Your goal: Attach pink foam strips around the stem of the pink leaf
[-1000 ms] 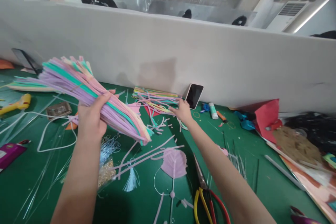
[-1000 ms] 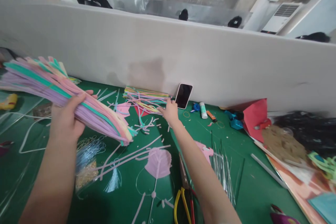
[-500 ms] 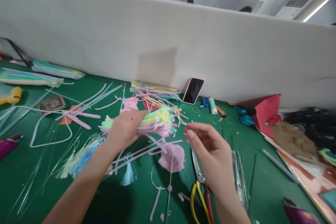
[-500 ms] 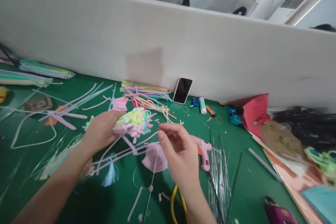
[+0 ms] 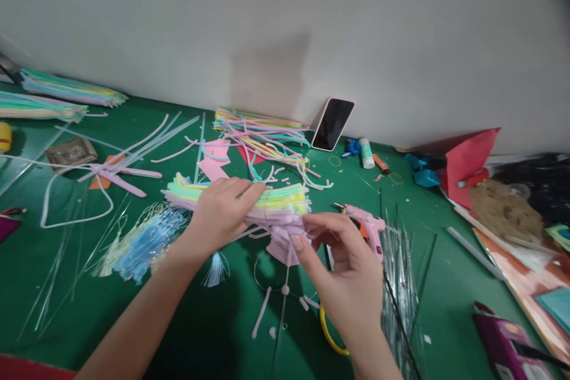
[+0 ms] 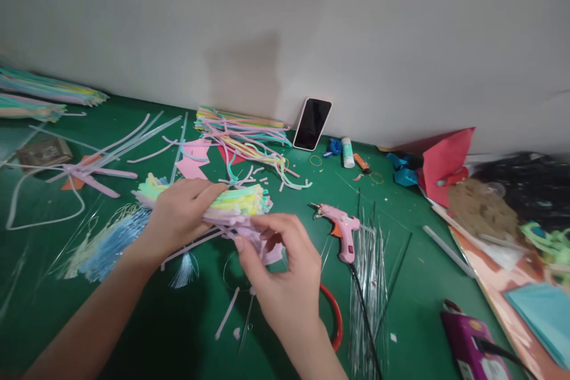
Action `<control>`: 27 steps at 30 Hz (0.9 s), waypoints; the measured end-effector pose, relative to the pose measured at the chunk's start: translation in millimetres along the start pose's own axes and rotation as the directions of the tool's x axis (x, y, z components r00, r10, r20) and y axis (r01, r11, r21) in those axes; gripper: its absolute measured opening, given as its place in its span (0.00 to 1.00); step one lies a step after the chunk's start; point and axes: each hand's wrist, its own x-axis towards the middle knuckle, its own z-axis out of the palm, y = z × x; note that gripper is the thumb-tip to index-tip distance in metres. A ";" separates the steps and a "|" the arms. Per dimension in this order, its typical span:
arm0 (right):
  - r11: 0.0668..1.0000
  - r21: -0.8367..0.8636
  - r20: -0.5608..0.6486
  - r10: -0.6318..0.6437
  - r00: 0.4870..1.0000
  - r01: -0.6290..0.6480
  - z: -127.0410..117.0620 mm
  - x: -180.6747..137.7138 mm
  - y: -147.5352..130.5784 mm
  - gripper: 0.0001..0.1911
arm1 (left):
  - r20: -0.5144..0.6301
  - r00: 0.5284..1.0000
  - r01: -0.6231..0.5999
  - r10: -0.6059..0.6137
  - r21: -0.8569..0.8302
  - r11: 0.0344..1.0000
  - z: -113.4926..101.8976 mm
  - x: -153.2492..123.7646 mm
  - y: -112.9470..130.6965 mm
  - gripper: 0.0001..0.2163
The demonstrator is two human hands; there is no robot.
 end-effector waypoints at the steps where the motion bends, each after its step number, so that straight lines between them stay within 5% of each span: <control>1: 1.000 -0.005 -0.017 0.027 0.999 -0.027 0.7 0.4 2.3 0.14 | 0.068 0.998 0.005 -0.005 0.003 1.000 -1.4 3.9 1.8 0.16; 6: 0.984 -0.032 -0.070 0.171 0.983 -0.173 -2.7 0.9 15.8 0.14 | 0.344 0.939 0.014 -0.013 0.001 1.000 -11.0 27.2 8.7 0.16; 11: 0.967 0.048 -0.048 0.253 0.966 -0.250 -12.8 -0.7 25.2 0.16 | 0.499 0.867 0.041 -0.007 -0.058 0.997 -20.6 41.2 15.1 0.11; 18: 0.960 -0.072 -0.188 0.255 0.949 -0.272 -17.9 9.1 25.5 0.10 | 0.554 0.832 0.049 -0.032 -0.015 0.999 -22.6 44.6 21.9 0.13; 27: 0.950 -0.022 -0.026 0.312 0.950 -0.313 -16.2 15.9 35.1 0.08 | 0.596 0.802 0.093 -0.051 -0.040 0.995 -22.9 45.8 16.0 0.12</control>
